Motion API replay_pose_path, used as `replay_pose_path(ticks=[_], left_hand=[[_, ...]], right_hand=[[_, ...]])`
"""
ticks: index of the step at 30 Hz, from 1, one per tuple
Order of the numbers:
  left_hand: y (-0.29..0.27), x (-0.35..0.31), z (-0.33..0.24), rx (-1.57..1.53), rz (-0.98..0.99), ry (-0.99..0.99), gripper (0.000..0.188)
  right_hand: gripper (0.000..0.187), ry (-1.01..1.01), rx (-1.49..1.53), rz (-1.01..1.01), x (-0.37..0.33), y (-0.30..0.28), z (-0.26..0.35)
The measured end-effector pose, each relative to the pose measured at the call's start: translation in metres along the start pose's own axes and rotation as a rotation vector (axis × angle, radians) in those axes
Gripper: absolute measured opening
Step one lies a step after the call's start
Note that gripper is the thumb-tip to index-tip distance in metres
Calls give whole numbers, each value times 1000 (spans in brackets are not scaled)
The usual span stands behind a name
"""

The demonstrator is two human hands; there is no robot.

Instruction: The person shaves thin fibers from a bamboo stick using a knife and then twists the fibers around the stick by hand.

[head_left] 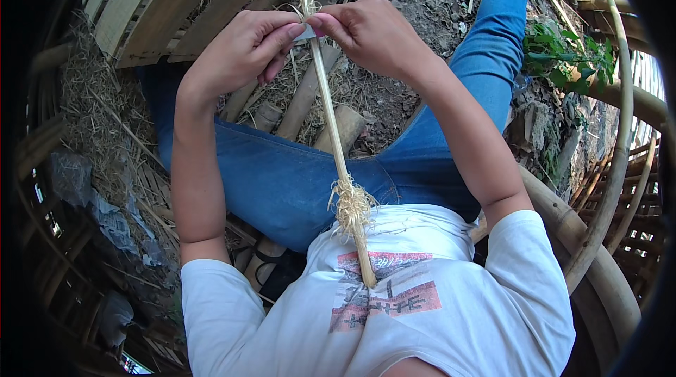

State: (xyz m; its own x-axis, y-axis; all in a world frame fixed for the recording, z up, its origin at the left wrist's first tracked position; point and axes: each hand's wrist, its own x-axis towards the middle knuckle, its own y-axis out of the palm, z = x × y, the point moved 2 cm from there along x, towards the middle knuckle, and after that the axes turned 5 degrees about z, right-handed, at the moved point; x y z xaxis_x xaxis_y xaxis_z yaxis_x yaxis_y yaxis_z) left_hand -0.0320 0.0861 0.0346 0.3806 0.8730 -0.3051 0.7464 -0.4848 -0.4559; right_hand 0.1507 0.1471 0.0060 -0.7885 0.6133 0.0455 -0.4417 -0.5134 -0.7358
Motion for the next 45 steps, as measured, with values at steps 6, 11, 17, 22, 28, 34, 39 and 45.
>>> replay_pose_path(ticks=[6, 11, 17, 22, 28, 34, 39, 45], left_hand=[[6, -4, 2, -115, -54, -23, 26], [10, -7, 3, -112, -43, -4, 26], [15, -10, 4, -118, -79, 9, 26], [26, -25, -3, -132, -53, -9, 26], [31, -33, -7, -87, -64, 17, 28], [48, -47, -14, -119, -43, 14, 30], [60, -60, -15, -161, -42, 48, 28], [70, -68, -20, -126, -105, 46, 25]], right_hand=[[41, 9, -39, 20, -2, -5, 4], [40, 5, -54, 14, -7, -3, 6], [40, 7, -106, 14, -9, -3, 10], [39, -8, -65, 48, -27, 0, 18], [41, -1, -68, 55, -36, 1, 27], [41, -48, -80, 21, -57, 9, 35], [27, -90, -56, 31, -72, 13, 41], [38, -91, -97, -1, -81, 10, 50]])
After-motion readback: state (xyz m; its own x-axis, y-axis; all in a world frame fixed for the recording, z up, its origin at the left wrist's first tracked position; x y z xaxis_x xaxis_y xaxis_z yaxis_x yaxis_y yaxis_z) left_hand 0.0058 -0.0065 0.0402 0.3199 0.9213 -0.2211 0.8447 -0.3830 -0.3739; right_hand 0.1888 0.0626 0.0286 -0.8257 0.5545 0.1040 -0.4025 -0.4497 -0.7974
